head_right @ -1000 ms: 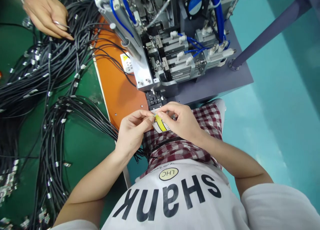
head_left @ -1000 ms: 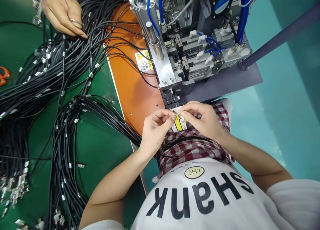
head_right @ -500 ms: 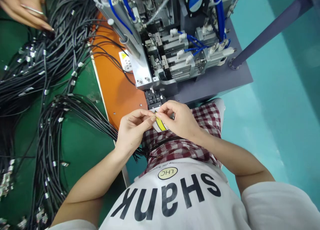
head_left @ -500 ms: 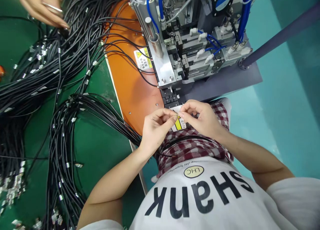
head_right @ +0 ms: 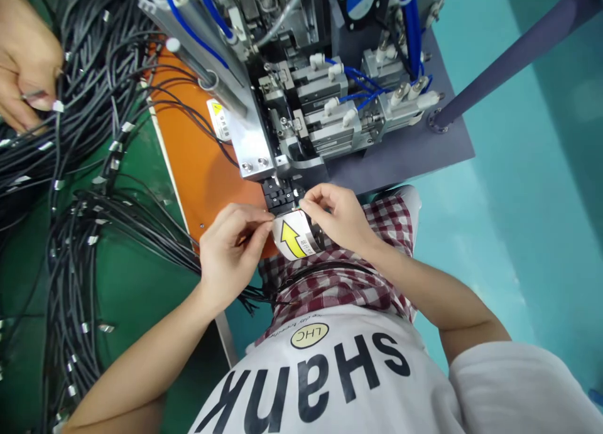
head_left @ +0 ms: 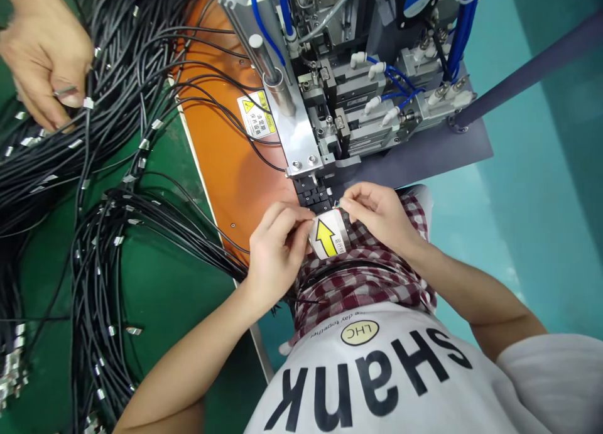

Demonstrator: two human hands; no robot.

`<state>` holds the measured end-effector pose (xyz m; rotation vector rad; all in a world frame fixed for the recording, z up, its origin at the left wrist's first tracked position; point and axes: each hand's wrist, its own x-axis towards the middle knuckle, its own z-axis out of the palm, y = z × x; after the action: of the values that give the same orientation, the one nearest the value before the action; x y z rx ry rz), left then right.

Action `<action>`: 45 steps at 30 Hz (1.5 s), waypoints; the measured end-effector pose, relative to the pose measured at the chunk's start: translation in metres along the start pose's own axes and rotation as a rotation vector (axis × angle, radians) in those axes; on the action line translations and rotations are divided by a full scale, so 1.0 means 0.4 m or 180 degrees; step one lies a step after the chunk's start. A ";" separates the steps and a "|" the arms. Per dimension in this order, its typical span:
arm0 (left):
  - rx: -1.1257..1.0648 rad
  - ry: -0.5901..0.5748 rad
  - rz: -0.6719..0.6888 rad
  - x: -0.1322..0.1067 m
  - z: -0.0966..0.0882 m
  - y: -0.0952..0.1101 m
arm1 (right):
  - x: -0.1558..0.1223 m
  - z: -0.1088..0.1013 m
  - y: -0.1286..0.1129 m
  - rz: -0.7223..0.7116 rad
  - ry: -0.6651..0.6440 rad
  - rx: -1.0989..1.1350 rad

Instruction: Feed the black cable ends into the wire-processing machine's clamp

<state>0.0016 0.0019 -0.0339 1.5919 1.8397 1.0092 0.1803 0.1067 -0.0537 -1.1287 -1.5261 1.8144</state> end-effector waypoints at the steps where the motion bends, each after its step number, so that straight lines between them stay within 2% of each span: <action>1: 0.0292 0.0078 0.0212 0.015 -0.001 -0.014 | 0.021 0.000 0.010 0.0051 0.0027 0.0073; 5: 0.0869 0.0226 0.0640 0.060 0.013 -0.075 | 0.082 0.006 0.052 0.0207 0.0138 0.0281; 10: 0.0861 0.0277 0.0849 0.069 0.029 -0.115 | 0.101 0.013 0.068 0.0325 0.0171 0.0441; 29: 0.0976 0.0162 0.0810 0.078 0.030 -0.116 | 0.109 0.004 0.066 0.0356 0.0108 0.0324; 38: 0.1036 -0.0019 0.0684 0.074 0.028 -0.118 | 0.109 0.006 0.064 0.0334 0.0110 0.0281; 45: 0.1062 -0.0167 0.0802 0.075 0.027 -0.118 | 0.105 0.007 0.064 0.0201 0.0142 0.0086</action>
<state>-0.0240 0.0315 -0.0751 2.0685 1.8785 0.7800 0.1592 0.1331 -0.0897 -1.2089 -1.4516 1.8333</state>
